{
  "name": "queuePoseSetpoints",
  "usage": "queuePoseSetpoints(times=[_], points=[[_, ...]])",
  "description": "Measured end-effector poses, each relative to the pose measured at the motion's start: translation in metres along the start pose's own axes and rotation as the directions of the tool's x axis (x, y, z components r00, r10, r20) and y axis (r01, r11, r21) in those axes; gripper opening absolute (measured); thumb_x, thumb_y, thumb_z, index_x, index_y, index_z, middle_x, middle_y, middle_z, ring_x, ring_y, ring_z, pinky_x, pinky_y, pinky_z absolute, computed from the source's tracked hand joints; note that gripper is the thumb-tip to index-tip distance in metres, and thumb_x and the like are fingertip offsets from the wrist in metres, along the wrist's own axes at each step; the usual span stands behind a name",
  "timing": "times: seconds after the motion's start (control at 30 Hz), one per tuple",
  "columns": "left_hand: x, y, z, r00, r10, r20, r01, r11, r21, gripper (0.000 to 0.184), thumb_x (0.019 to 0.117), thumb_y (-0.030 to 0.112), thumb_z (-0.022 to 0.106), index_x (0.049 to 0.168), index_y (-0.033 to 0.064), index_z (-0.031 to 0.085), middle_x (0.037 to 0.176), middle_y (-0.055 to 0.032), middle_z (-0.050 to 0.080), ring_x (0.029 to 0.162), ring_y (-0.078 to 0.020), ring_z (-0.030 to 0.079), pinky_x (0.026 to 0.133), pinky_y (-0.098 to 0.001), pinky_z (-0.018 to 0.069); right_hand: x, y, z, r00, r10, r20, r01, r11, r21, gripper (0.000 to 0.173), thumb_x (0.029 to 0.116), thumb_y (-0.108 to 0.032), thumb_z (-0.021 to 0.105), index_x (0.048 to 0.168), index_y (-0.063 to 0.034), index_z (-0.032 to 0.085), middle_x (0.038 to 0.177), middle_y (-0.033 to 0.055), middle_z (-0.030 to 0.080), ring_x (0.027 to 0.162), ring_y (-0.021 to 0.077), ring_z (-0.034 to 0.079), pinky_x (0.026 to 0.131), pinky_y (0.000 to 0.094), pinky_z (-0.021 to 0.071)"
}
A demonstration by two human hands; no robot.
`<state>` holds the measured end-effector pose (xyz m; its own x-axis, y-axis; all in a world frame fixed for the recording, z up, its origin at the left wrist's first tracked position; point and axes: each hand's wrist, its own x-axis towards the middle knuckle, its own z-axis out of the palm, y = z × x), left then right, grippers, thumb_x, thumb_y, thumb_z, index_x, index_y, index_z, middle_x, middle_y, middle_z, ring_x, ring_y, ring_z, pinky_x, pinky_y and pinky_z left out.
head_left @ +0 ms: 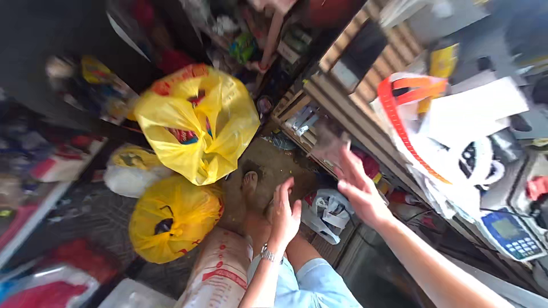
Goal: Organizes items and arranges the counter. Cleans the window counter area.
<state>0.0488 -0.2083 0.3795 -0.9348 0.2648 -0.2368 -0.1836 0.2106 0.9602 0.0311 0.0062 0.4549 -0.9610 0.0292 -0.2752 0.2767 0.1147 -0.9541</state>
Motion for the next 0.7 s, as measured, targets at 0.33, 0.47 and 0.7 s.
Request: queuePoseSetpoints(times=[0.33,0.47,0.7], points=[[0.005,0.211,-0.058,0.841,0.513,0.174,-0.48,0.854,-0.2,0.034,0.0795,0.027,0.087,0.104,0.0066,0.074,0.141,-0.0107,0.061,0.136,-0.0238,0.053,0.115,-0.0417,0.0444,-0.074,-0.202,-0.058,0.933,-0.222,-0.284,0.311,0.893,0.325,0.014,0.0847,-0.006,0.076,0.098,-0.0104,0.077,0.097,0.0015,0.076,0.087,0.0113,0.072,0.08,0.0294,0.0614],[0.023,0.284,-0.073,0.872,0.477,0.114,-0.333,0.746,-0.576,0.037,0.0931,0.039,0.071,0.113,0.0084,0.072,0.14,-0.0113,0.063,0.136,-0.0285,0.055,0.117,-0.0468,0.042,-0.021,-0.206,-0.058,0.968,-0.186,0.17,0.168,0.979,0.112,0.012,0.0869,-0.007,0.073,0.098,-0.0027,0.071,0.092,0.0026,0.074,0.085,0.0096,0.07,0.081,0.0305,0.0595],[0.198,0.345,-0.081,0.937,0.348,-0.027,-0.308,0.862,0.402,0.079,0.0913,0.023,0.077,0.146,-0.0109,0.032,0.124,-0.0235,0.064,0.117,-0.0244,0.065,0.104,-0.0397,0.0529,0.193,-0.285,-0.148,0.874,-0.447,-0.188,0.239,0.734,-0.635,0.026,0.0986,-0.017,0.064,0.121,-0.0058,0.07,0.128,0.0199,0.063,0.121,0.0374,0.06,0.101,0.0576,0.0505]])
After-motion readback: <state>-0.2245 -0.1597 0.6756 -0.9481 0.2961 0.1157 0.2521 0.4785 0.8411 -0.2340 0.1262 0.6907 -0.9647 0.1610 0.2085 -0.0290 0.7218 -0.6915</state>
